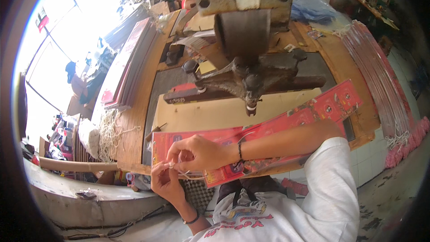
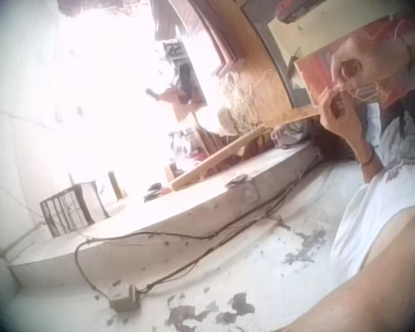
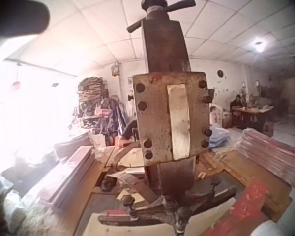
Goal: The person ties a white string around a red package by hand on a workbench.
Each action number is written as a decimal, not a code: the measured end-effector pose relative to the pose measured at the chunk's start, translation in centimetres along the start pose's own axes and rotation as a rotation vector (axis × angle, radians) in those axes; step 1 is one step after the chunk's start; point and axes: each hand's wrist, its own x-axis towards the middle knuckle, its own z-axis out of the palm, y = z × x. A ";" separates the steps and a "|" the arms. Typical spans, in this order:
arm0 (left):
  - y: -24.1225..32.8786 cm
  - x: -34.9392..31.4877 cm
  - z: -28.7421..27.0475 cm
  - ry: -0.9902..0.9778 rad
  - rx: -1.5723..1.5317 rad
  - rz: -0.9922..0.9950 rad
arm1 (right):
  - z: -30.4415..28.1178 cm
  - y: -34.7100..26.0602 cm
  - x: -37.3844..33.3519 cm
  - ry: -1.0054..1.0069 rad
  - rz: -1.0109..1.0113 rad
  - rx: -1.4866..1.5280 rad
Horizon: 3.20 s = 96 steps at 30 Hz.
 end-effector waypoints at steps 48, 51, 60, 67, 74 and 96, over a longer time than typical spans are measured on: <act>0.8 0.4 -0.5 -0.226 0.086 -0.010 | 0.2 0.7 0.3 -0.022 0.068 0.032; 0.4 0.2 -0.6 -0.198 0.056 -0.039 | 0.1 0.8 0.2 -0.016 0.085 0.056; 0.9 0.2 -0.1 -0.050 -0.134 -0.166 | 0.3 0.5 0.2 -0.008 0.056 0.049; 1.1 0.2 -0.1 -0.016 -0.183 -0.226 | 0.2 0.2 0.3 0.005 0.171 0.065; 1.1 0.3 -0.4 -0.025 -0.208 -0.243 | 0.5 0.8 0.2 0.049 0.167 0.180; 1.8 0.3 -0.8 -0.213 -0.310 -0.313 | 0.5 0.3 0.3 -0.008 0.008 -0.053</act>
